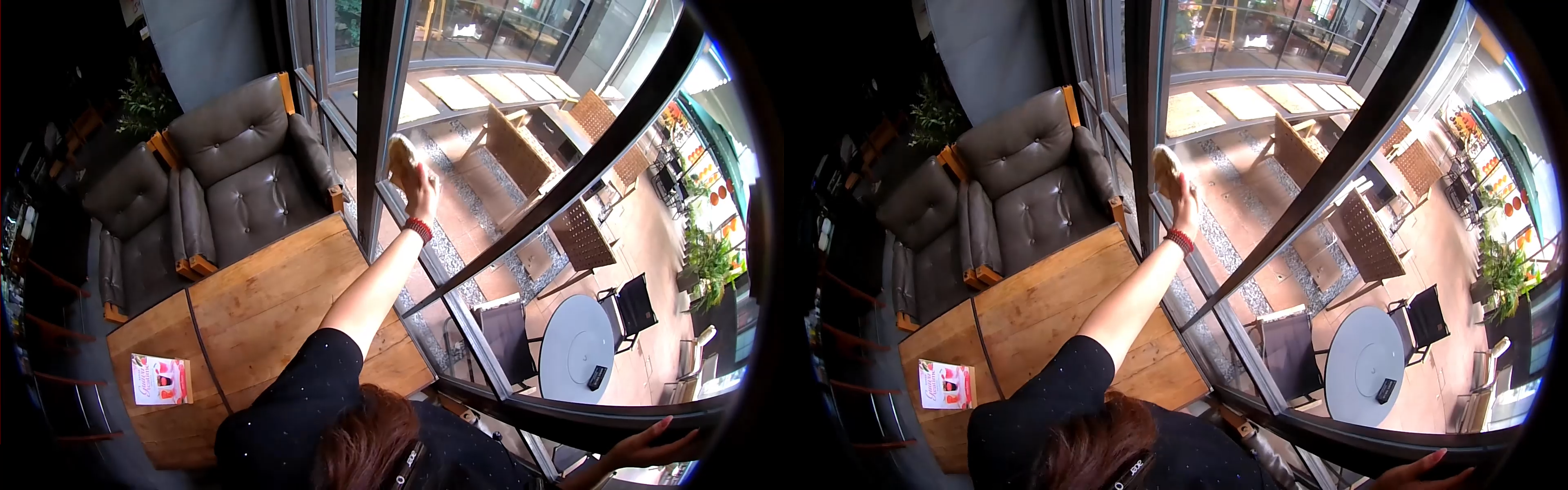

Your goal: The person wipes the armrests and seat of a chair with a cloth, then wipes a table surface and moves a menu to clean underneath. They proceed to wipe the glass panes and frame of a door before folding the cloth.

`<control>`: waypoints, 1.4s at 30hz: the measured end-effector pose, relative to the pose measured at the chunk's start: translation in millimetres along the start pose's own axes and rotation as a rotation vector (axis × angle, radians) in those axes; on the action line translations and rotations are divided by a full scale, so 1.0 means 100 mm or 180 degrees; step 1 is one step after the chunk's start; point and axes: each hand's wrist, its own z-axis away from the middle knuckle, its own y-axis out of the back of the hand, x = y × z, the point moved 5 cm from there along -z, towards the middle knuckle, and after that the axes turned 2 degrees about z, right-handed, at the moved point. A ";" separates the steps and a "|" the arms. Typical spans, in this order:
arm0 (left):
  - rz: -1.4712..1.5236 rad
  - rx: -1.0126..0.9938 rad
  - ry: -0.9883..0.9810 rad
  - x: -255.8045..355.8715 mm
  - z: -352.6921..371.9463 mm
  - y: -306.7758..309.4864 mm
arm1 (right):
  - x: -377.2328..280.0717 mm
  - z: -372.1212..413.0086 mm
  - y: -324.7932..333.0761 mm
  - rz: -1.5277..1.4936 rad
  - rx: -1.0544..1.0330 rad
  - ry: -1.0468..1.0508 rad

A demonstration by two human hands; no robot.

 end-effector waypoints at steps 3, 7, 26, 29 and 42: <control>0.0096 -0.0360 -0.0491 0.74 -0.12 -0.25 | -0.01 0.00 0.00 -0.0003 0.0035 0.0024; -0.0492 -0.0111 -0.2561 2.49 0.38 -0.49 | 0.01 0.00 0.00 -0.0237 0.0006 0.0011; -0.0575 0.0280 -0.0860 -0.28 0.21 0.06 | -0.04 -0.05 0.03 -0.0352 0.0030 0.0063; 0.0305 0.0144 -0.0003 -0.61 0.46 0.10 | 0.07 0.03 -0.02 -0.0400 -0.0105 -0.0073; -0.0717 -0.0517 -0.1556 1.72 1.43 -0.41 | 0.03 -0.04 0.03 -0.0298 0.0069 0.0236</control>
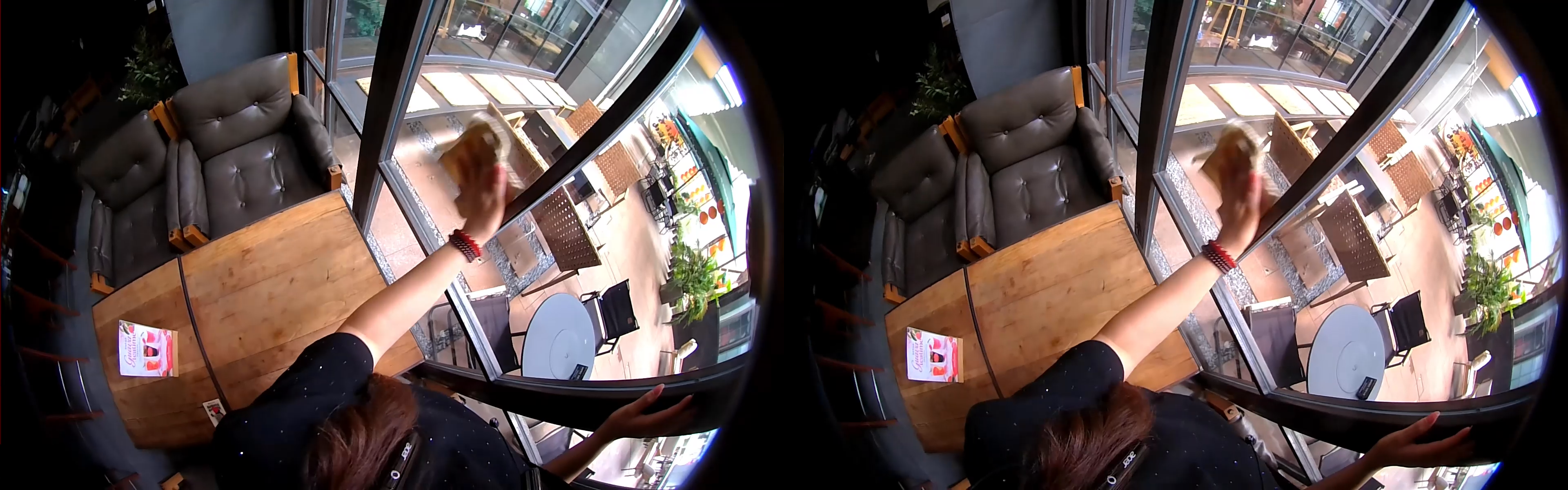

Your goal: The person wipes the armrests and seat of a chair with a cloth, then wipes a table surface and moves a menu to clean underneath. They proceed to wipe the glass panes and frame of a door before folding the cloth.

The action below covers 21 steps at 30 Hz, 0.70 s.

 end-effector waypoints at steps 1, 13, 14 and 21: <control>0.0430 0.0204 -0.0401 0.29 -0.06 0.00 | -0.01 -0.01 0.00 -0.0028 0.0063 -0.0010; 0.0774 -0.0289 -0.1351 0.51 0.02 0.21 | 0.02 0.02 -0.03 -0.0099 0.0068 0.0040; 0.0892 -0.0349 -0.1271 0.35 0.12 0.19 | 0.02 0.02 -0.03 -0.0104 0.0071 0.0035; 0.0394 -0.0484 -0.0420 -1.00 1.13 0.13 | -0.05 0.00 -0.01 0.0141 -0.0050 0.0087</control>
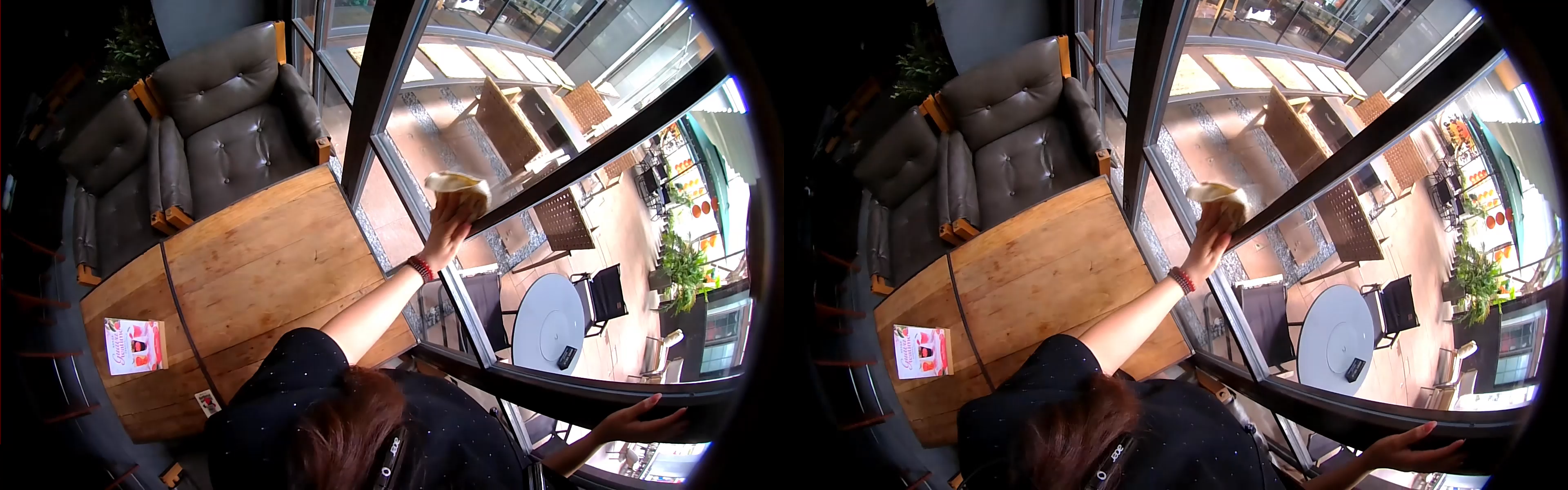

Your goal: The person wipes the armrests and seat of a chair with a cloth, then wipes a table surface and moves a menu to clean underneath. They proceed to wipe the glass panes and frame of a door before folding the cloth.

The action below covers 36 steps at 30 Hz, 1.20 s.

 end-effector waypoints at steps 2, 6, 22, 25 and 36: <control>0.0062 -0.0109 0.0304 -0.23 0.26 0.00 | 0.00 0.02 -0.01 0.0049 -0.0028 -0.0057; -0.0203 -0.0182 0.0674 -0.61 0.56 -0.03 | 0.00 0.02 0.00 0.0088 -0.0053 -0.0022; -0.0683 0.0581 0.1487 -2.41 -0.47 0.31 | -0.09 -0.03 0.03 0.0085 0.0086 -0.0068; -0.1425 0.0162 0.1811 -2.86 -0.81 0.47 | -0.07 -0.01 0.00 0.0204 0.0022 -0.0129; 0.0143 0.0360 0.1105 -1.78 -1.88 0.69 | -0.06 0.00 0.02 0.0005 -0.0126 -0.0493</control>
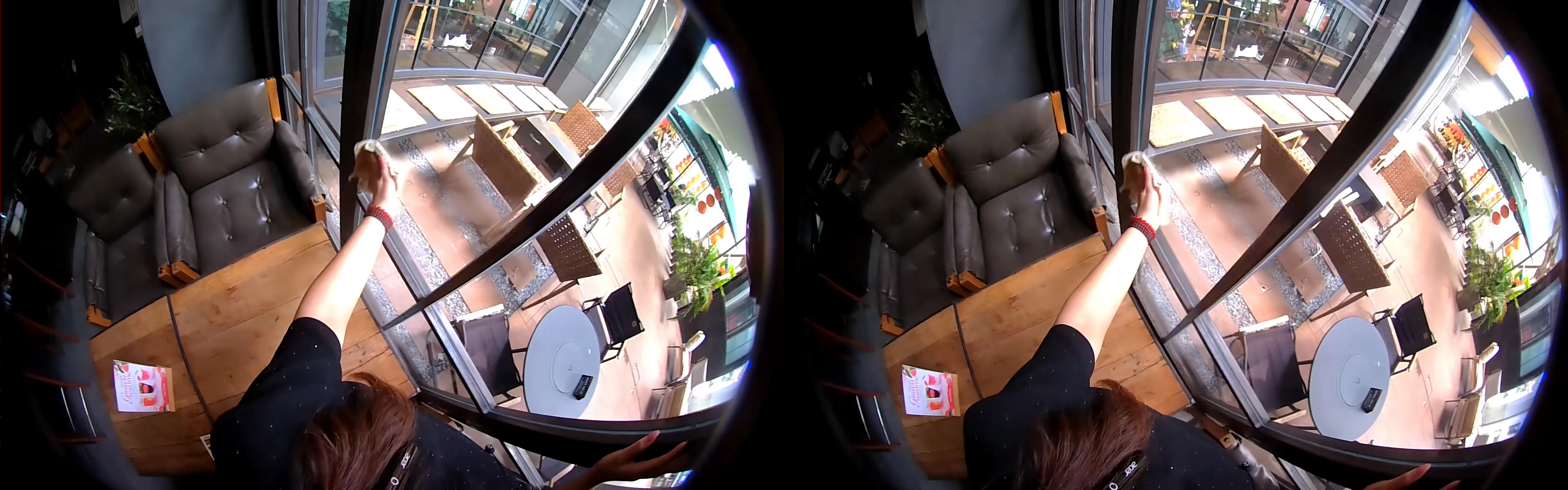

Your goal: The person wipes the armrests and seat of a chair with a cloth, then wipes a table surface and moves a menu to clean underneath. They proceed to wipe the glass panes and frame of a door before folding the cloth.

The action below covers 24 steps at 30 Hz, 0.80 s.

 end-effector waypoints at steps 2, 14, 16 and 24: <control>0.0082 -0.0148 -0.0386 0.82 -0.01 -0.05 | 0.08 0.03 -0.03 0.0003 -0.0009 0.0017; -0.0146 0.0032 -0.3411 4.13 0.33 -0.46 | 0.10 0.01 -0.01 -0.0236 0.0176 0.0179; -0.0450 0.0187 -0.3366 3.92 0.31 -0.52 | 0.11 0.02 -0.02 -0.0289 0.0152 0.0142; -0.0706 0.0569 -0.1865 1.96 0.99 -0.51 | 0.15 0.07 -0.05 -0.0207 0.0089 0.0053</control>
